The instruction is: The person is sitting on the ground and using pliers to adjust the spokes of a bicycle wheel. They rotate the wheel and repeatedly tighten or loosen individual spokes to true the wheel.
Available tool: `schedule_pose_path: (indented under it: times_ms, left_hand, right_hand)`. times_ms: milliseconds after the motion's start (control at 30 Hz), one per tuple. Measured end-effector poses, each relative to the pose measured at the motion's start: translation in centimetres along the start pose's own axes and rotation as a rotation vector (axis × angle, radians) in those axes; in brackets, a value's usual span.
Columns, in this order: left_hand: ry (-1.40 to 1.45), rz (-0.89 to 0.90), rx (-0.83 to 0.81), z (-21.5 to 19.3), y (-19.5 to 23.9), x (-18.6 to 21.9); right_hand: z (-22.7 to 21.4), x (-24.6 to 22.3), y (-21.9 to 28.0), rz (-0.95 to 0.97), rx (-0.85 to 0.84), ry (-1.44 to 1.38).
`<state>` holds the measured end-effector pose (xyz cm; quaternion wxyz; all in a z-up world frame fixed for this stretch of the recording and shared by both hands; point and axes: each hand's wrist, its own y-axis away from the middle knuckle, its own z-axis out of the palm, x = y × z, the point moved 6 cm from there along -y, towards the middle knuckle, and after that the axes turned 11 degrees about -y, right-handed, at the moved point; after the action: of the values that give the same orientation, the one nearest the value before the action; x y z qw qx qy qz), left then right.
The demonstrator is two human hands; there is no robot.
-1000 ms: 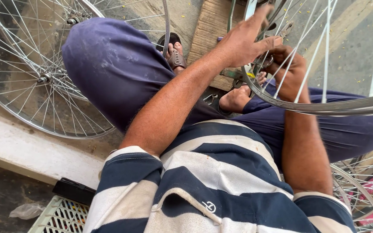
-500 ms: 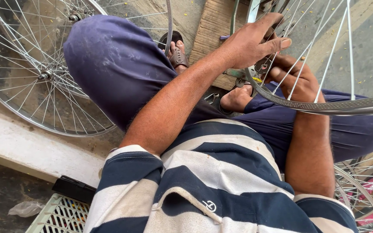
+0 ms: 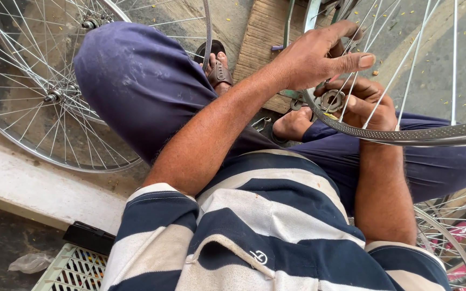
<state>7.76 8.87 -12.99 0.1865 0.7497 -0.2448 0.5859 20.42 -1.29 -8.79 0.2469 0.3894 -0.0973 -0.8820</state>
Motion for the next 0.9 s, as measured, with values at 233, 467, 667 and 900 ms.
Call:
schedule_pose_path:
  times_ms: [233, 467, 667, 900]
  left_hand:
    - [0.093, -0.05, -0.093, 0.2, 0.1, 0.6]
    - [-0.066, 0.014, 0.002, 0.0, -0.3, -1.8]
    - [-0.082, 0.071, 0.035, -0.5, -0.2, -0.1]
    - [0.096, -0.004, 0.028, 0.0, -0.2, 3.2]
  right_hand:
    - [-3.5, 0.6, 0.3, 0.008, -0.022, 0.1]
    - [-2.6, 1.7, -2.6, -0.276, 0.317, 0.773]
    - [1.9, -0.4, -1.4, -0.151, 0.21, 0.396]
    - [-1.0, -0.3, 0.8, -0.197, -0.166, -0.196]
